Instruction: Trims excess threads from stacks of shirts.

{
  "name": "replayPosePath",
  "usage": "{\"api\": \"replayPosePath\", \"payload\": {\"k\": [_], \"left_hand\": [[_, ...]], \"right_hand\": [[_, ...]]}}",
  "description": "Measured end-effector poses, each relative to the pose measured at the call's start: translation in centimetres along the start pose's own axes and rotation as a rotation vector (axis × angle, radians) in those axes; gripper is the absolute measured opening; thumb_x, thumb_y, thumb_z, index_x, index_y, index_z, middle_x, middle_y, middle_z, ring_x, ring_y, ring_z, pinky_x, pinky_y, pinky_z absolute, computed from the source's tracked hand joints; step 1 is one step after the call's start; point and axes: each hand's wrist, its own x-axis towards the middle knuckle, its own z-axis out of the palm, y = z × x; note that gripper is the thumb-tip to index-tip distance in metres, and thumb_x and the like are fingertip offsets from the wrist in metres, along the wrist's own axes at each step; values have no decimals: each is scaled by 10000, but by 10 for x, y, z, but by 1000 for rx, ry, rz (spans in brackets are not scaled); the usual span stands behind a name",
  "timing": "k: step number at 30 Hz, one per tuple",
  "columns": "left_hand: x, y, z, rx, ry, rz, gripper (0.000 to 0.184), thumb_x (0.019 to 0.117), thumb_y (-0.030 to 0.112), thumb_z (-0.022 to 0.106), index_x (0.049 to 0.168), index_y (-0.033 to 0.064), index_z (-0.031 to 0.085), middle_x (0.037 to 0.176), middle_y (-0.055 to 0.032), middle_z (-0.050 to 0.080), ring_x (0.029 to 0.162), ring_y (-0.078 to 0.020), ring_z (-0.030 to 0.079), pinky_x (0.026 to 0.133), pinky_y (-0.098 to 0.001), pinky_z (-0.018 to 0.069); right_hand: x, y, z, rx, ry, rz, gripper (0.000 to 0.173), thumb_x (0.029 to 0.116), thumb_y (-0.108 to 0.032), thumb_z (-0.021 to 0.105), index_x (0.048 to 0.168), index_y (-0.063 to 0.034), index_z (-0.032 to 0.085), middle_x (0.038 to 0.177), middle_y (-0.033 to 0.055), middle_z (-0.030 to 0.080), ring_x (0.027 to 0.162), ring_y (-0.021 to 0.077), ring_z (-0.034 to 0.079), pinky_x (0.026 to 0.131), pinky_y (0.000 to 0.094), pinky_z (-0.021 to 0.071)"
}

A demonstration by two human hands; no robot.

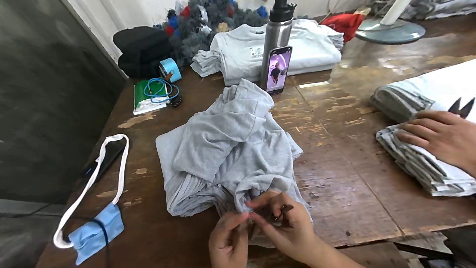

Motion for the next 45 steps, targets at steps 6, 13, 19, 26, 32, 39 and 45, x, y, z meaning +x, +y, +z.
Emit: {"api": "replayPosePath", "payload": {"k": [6,13,19,26,32,39,45], "left_hand": [[-4,1,2,93,13,-4,334,962,36,652,1240,213,712,1142,100,727,1003,-4,687,877,-195,580],[-2,5,4,99,22,-9,364,959,7,642,1267,200,671,1132,126,726,987,16,688,870,-187,583],[-5,-1,2,168,12,47,327,951,37,670,1231,203,703,1145,89,712,1026,-12,680,895,-211,582],[-7,-5,1,248,34,137,240,933,145,736,1167,196,752,1163,106,681,1065,30,637,915,-163,554],[-3,-6,-5,222,13,151,145,969,202,701,1105,208,750,1187,112,663,1084,25,626,920,-154,545],[-2,2,-9,-98,0,-80,159,1015,196,624,1115,232,742,1200,110,685,1041,24,645,855,-139,547],[-3,6,-15,-211,15,-125,176,1003,213,639,1127,247,757,1231,85,701,1095,-21,662,908,-195,561]], "right_hand": [[-3,-6,-11,110,-80,68,179,982,-111,649,1042,-76,484,973,53,687,844,57,670,729,181,558],[1,-4,-16,51,-146,-7,260,963,-183,708,1030,-87,476,1293,105,614,1181,130,628,962,257,550],[-2,-5,-2,-210,-55,-206,153,969,-58,664,923,-86,520,974,65,675,916,135,646,835,224,542],[-6,-19,-3,-173,-169,-269,106,980,-29,600,915,-74,529,975,103,642,948,197,638,872,269,550],[-3,-21,-9,18,-270,-174,83,969,-47,613,926,-62,545,1039,117,636,1042,196,633,942,281,537],[5,8,-23,-154,-280,61,356,1050,-347,552,1021,8,553,1147,166,595,1013,134,596,871,223,511],[-6,3,-29,-483,-343,-43,428,1049,-486,494,922,-86,580,1075,127,586,1023,209,587,859,283,514]]}}
